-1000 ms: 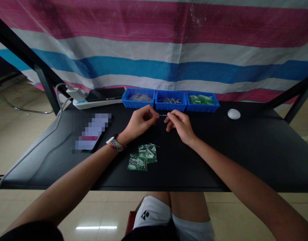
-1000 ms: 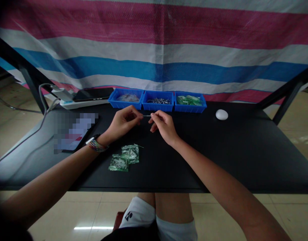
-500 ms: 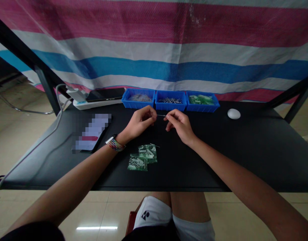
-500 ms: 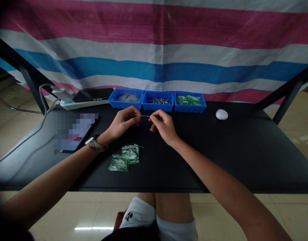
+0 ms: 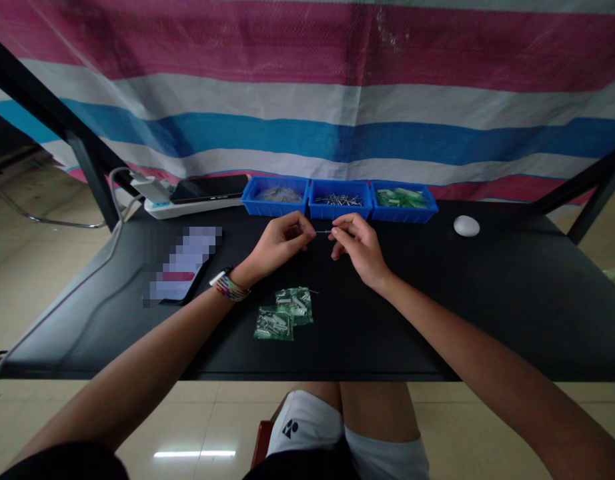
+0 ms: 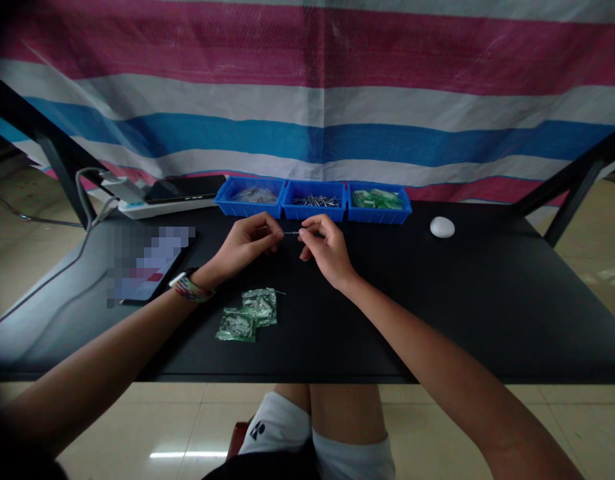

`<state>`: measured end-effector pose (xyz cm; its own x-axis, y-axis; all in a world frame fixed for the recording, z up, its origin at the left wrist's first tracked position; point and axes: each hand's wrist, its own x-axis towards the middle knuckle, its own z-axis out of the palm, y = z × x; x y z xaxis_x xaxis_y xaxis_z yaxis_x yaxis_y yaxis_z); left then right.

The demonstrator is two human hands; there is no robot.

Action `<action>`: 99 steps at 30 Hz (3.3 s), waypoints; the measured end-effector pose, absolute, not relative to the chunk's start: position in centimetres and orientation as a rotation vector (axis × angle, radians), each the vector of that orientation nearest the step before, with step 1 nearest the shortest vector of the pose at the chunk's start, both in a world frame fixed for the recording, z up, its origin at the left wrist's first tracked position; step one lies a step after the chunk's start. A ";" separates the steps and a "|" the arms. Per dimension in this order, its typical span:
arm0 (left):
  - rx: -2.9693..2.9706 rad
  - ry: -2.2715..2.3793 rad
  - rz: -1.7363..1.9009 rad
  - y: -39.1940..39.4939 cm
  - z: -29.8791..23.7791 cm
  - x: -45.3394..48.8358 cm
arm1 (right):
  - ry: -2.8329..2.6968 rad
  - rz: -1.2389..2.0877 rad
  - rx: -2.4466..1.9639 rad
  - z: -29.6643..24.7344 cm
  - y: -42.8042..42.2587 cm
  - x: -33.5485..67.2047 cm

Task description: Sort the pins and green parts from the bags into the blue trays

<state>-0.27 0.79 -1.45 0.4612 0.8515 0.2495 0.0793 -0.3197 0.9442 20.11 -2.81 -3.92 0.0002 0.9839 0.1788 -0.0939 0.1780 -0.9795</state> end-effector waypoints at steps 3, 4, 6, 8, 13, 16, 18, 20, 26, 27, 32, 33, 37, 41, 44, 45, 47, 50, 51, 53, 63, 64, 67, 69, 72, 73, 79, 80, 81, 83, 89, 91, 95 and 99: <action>1.738 0.797 1.012 0.7 -1.3 -0.2 | -1.188 1.138 -1.016 -4.0 -2.8 20.0; 1.749 0.794 1.024 0.7 -1.3 -0.3 | -1.185 1.143 -1.013 -4.0 -2.8 20.0; 1.769 0.785 1.041 0.7 -1.5 -0.3 | -1.194 1.153 -0.999 -4.0 -2.9 19.9; 1.784 0.778 1.043 0.7 -1.6 -0.4 | -1.215 1.166 -0.986 -4.0 -2.9 19.9; 1.778 0.802 1.011 0.8 -1.8 -0.4 | -1.191 1.195 -1.006 -4.0 -2.7 20.0; 1.794 0.807 1.012 0.8 -1.7 -0.3 | -1.165 1.205 -1.004 -3.9 -2.6 20.1; 1.792 0.798 1.018 0.7 -1.5 -0.3 | -1.154 1.208 -0.988 -3.8 -2.7 20.2; 1.763 0.793 1.007 0.7 -1.3 -0.3 | -1.148 1.210 -0.976 -3.7 -2.8 20.2; 1.724 0.830 0.953 0.7 -1.2 -0.5 | -1.170 1.166 -0.981 -3.6 -3.0 20.1; 1.727 0.839 0.943 0.7 -1.2 -0.5 | -1.181 1.157 -0.980 -3.6 -3.0 20.0; 1.711 0.835 0.911 0.7 -1.3 -0.5 | -1.248 1.125 -0.990 -3.5 -3.1 20.0; 1.703 0.831 0.914 0.8 -1.3 -0.5 | -1.254 1.121 -0.993 -3.4 -3.1 20.0; 1.705 0.826 0.921 0.9 -1.3 -0.6 | -1.257 1.112 -0.992 -3.4 -3.2 20.0; 1.701 0.809 0.940 0.9 -1.4 -0.5 | -1.221 1.135 -0.994 -3.6 -2.9 20.0; 1.687 0.804 0.972 0.8 -1.3 -0.3 | -1.165 1.178 -0.989 -3.8 -2.7 20.1; 1.689 0.804 0.981 0.8 -1.3 -0.3 | -1.153 1.191 -0.987 -3.9 -2.7 20.2; 1.695 0.804 0.993 0.8 -1.3 -0.2 | -1.143 1.203 -0.981 -4.0 -2.6 20.2; 1.709 0.795 1.003 0.8 -1.4 -0.2 | -1.152 1.191 -0.985 -4.1 -2.6 20.2; 1.716 0.795 1.005 0.8 -1.5 -0.2 | -1.157 1.181 -0.989 -4.1 -2.6 20.2; 1.737 0.800 1.006 0.9 -1.7 -0.3 | -1.172 1.150 -0.999 -4.1 -2.6 20.1; 1.794 0.815 0.999 1.0 -1.6 -0.5 | -1.241 0.817 -1.087 -3.8 -2.2 21.3; 1.787 0.816 0.989 1.0 -1.6 -0.5 | -1.266 0.730 -1.111 -3.6 -2.0 21.8; 1.768 0.811 0.971 0.9 -1.7 -0.4 | -1.330 0.406 -1.170 -3.2 -0.9 23.4; 1.765 0.810 0.959 1.0 -1.8 -0.3 | -1.364 0.228 -1.198 -3.0 -0.2 24.2; 1.779 0.815 0.937 1.0 -2.0 -0.3 | -1.504 0.141 -1.219 -3.0 0.4 24.6; 1.782 0.816 0.932 1.1 -2.0 -0.3 | -1.552 0.138 -1.218 -3.1 0.4 24.5; 1.750 0.828 0.956 1.2 -1.7 -0.6 | -1.711 0.197 -1.134 -3.1 -1.9 23.2; 1.741 0.835 0.967 1.2 -1.7 -0.6 | -1.779 0.257 -1.112 -3.0 -2.6 22.8; 1.732 0.842 0.978 1.2 -1.7 -0.6 | -1.861 0.329 -1.088 -2.9 -3.2 22.4; 1.718 0.852 0.996 1.2 -1.7 -0.6 | -2.040 0.451 -1.012 -2.5 -4.5 21.4; 1.702 0.874 1.020 1.2 -1.7 -0.7 | -2.315 0.467 -0.794 -1.7 -6.6 19.5; 1.698 0.875 1.016 1.2 -1.8 -0.7 | -2.351 0.476 -0.800 -2.0 -6.6 19.4; 1.702 0.850 0.999 1.1 -1.8 -0.6 | -2.321 0.478 -0.846 -2.8 -6.1 19.4; 1.701 0.842 1.001 1.3 -1.8 -0.7 | -2.248 0.460 -0.898 -3.5 -5.5 19.5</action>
